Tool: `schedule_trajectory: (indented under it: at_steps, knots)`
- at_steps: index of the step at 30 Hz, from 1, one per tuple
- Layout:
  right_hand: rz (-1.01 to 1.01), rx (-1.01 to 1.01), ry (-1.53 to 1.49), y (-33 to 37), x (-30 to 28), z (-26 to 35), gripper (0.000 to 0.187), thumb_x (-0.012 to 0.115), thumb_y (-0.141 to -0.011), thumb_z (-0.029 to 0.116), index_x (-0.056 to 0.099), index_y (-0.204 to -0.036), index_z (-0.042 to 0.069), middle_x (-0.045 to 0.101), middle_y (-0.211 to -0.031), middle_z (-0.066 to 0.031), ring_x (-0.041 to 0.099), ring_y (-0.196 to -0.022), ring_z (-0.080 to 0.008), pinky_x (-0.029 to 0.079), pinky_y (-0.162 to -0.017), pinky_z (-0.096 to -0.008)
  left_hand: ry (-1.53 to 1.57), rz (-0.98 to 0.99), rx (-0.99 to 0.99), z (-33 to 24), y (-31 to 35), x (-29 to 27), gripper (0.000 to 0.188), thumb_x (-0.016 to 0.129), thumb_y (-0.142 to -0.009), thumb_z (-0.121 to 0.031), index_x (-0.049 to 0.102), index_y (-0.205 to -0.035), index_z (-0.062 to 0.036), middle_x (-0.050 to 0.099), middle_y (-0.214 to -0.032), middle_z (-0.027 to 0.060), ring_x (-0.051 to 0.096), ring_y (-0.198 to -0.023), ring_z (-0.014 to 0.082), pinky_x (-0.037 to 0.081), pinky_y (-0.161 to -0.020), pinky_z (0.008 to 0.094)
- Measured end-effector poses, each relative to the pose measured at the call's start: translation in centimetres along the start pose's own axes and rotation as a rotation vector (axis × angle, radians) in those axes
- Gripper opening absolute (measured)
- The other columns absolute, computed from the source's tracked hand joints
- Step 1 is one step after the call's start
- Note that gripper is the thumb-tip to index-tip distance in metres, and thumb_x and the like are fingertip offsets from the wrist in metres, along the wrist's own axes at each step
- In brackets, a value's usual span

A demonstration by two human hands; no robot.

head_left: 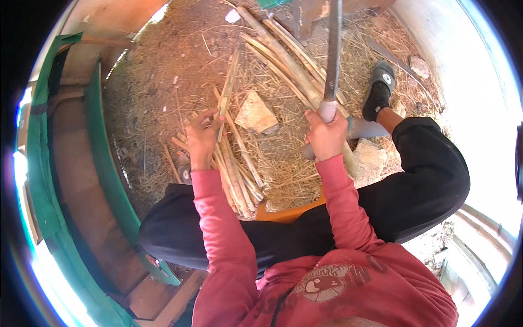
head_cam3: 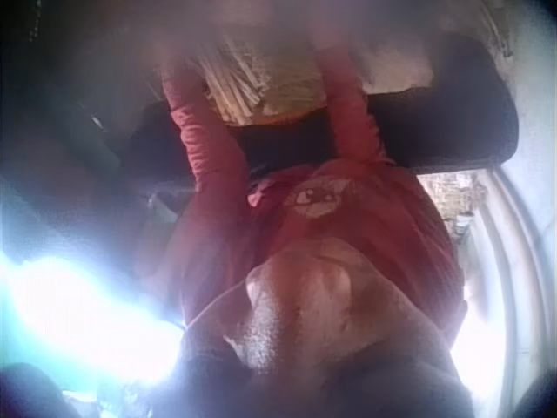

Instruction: The person sits on the ground and uses a knife to shave thin strips from a wooden stick. They hold the stick in their left hand and repeatedly draw the knife along its length to remove the outer layer, creating a pile of wood shavings.

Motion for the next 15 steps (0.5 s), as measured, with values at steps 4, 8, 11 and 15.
schedule_trajectory:
  at_steps: [4,8,11,15]
  knots:
    - [0.206,0.125,-0.036,1.6,2.6,-0.3,0.020,0.071,-0.082,0.014,0.057,-0.077,0.001,0.059,-0.059,-0.0056,0.048,-0.039,-0.0098,0.036,-0.036,-0.0270,0.013,0.060,0.051,-3.6,6.3,-2.5,0.055,0.077,-0.079,-0.009,0.054,-0.128,0.0019,0.071,-0.083,0.0135,0.062,-0.063,0.0099,0.047,-0.056,0.0248]
    - [0.384,0.177,-0.063,3.5,4.4,-0.9,0.027,0.075,-0.083,0.022,0.060,-0.077,0.002,0.066,-0.065,-0.0075,0.047,-0.039,-0.0074,0.036,-0.034,-0.0253,0.359,0.056,0.146,-3.3,11.8,-1.0,0.058,0.075,-0.081,-0.004,0.049,-0.133,0.0009,0.071,-0.085,0.0119,0.062,-0.067,0.0084,0.048,-0.060,0.0219]
    - [0.482,0.194,-0.177,4.8,5.6,-0.9,0.028,0.077,-0.083,0.025,0.059,-0.078,0.004,0.066,-0.067,-0.0067,0.048,-0.040,-0.0063,0.037,-0.035,-0.0246,0.501,0.115,0.133,-2.2,13.7,0.4,0.055,0.070,-0.083,0.001,0.048,-0.134,0.0003,0.070,-0.083,0.0088,0.063,-0.071,0.0094,0.050,-0.065,0.0218]
    - [0.410,0.103,-0.246,4.8,5.6,-0.4,0.024,0.079,-0.079,0.011,0.057,-0.084,0.002,0.065,-0.071,-0.0071,0.055,-0.049,-0.0077,0.043,-0.041,-0.0242,0.556,0.212,0.137,-0.9,15.0,3.1,0.050,0.069,-0.084,0.002,0.048,-0.130,0.0015,0.069,-0.094,0.0114,0.064,-0.075,0.0116,0.052,-0.067,0.0246]
Point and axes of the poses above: each hand's wrist, its own y-axis away from the middle knuckle, its own x-axis out of the palm, z = x × y, the point moved 6 cm from there along -y, towards the middle knuckle
